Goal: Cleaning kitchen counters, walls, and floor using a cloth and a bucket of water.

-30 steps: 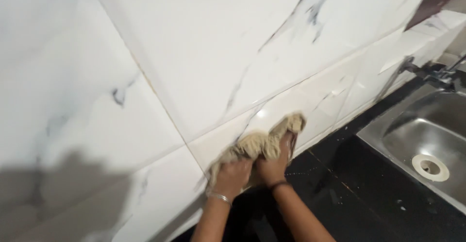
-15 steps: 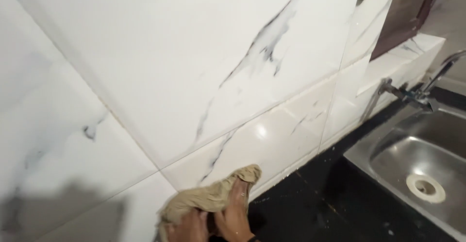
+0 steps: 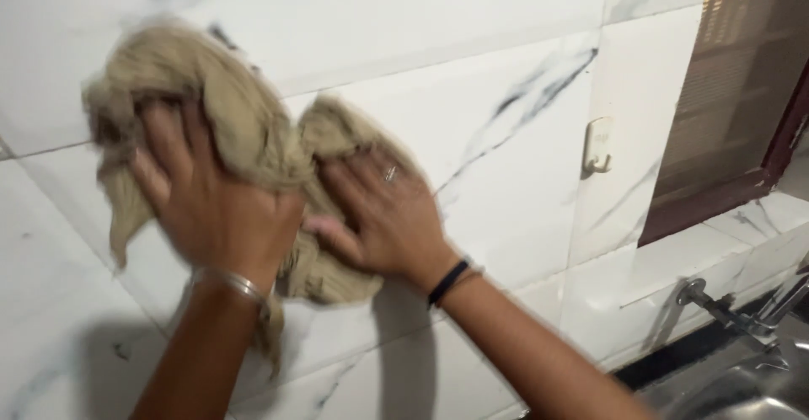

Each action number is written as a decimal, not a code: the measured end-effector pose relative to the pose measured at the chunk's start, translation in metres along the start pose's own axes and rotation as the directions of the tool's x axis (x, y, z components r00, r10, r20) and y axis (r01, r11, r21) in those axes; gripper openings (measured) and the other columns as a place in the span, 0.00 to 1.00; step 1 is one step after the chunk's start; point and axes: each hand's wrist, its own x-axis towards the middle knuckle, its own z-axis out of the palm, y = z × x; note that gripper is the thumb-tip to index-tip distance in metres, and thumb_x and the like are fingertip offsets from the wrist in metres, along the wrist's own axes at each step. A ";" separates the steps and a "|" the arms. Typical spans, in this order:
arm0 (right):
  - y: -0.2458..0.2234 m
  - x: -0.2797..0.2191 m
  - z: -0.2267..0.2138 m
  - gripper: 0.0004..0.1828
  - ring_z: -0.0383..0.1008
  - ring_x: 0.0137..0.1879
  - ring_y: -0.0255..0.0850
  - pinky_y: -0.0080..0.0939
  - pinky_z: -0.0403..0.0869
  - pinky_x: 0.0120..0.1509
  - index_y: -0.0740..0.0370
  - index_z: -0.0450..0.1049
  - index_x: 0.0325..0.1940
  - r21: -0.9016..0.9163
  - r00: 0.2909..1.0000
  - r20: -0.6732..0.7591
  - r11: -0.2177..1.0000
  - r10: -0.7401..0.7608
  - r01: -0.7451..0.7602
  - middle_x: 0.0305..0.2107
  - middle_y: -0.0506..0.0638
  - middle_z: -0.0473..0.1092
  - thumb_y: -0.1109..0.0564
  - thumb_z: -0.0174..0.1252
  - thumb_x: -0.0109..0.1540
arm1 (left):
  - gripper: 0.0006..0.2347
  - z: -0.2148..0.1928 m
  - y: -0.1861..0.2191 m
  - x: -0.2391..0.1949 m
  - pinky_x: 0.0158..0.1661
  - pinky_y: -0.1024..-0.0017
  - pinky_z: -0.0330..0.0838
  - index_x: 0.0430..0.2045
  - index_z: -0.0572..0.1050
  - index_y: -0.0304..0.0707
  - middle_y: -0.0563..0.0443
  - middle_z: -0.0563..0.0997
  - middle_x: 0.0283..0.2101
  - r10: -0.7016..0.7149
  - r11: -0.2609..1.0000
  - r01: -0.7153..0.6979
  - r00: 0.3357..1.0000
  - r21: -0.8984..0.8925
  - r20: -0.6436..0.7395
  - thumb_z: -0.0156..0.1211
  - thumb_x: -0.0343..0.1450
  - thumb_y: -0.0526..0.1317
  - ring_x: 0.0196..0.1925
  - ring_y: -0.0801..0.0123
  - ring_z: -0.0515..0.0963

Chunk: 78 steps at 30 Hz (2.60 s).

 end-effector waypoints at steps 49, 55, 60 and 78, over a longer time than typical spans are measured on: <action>0.266 -0.288 -0.089 0.27 0.68 0.62 0.63 0.63 0.58 0.74 0.70 0.70 0.63 -0.167 0.931 0.090 0.927 0.353 -0.335 0.56 0.65 0.70 0.53 0.47 0.63 | 0.12 0.168 0.412 -0.177 0.57 0.42 0.59 0.41 0.80 0.51 0.66 0.73 0.63 0.332 0.860 -0.318 0.943 -0.400 -0.036 0.54 0.67 0.45 0.64 0.66 0.68; 0.208 -0.426 -0.054 0.22 0.72 0.55 0.61 0.59 0.65 0.71 0.68 0.71 0.57 -0.009 0.615 0.312 0.650 0.724 -0.760 0.40 0.64 0.73 0.52 0.42 0.68 | 0.28 0.204 0.412 -0.276 0.66 0.58 0.57 0.72 0.61 0.46 0.60 0.65 0.72 0.738 0.658 -0.698 0.673 -0.283 0.056 0.49 0.72 0.46 0.70 0.72 0.63; 0.131 -0.500 -0.034 0.23 0.66 0.65 0.64 0.68 0.49 0.79 0.70 0.70 0.60 -0.431 0.607 0.437 0.747 0.664 -0.507 0.53 0.66 0.71 0.52 0.46 0.66 | 0.29 0.236 0.392 -0.387 0.70 0.54 0.50 0.74 0.49 0.42 0.57 0.54 0.77 0.912 0.400 -0.839 0.322 -0.370 0.255 0.42 0.75 0.48 0.75 0.66 0.54; -0.154 -0.530 0.056 0.19 0.68 0.66 0.59 0.53 0.63 0.72 0.68 0.77 0.48 -0.288 0.283 0.823 0.791 0.493 -0.539 0.52 0.66 0.72 0.50 0.53 0.64 | 0.13 0.170 0.018 -0.594 0.57 0.55 0.70 0.47 0.77 0.42 0.54 0.76 0.52 0.720 0.687 -0.469 0.333 -0.555 0.609 0.52 0.69 0.38 0.66 0.57 0.67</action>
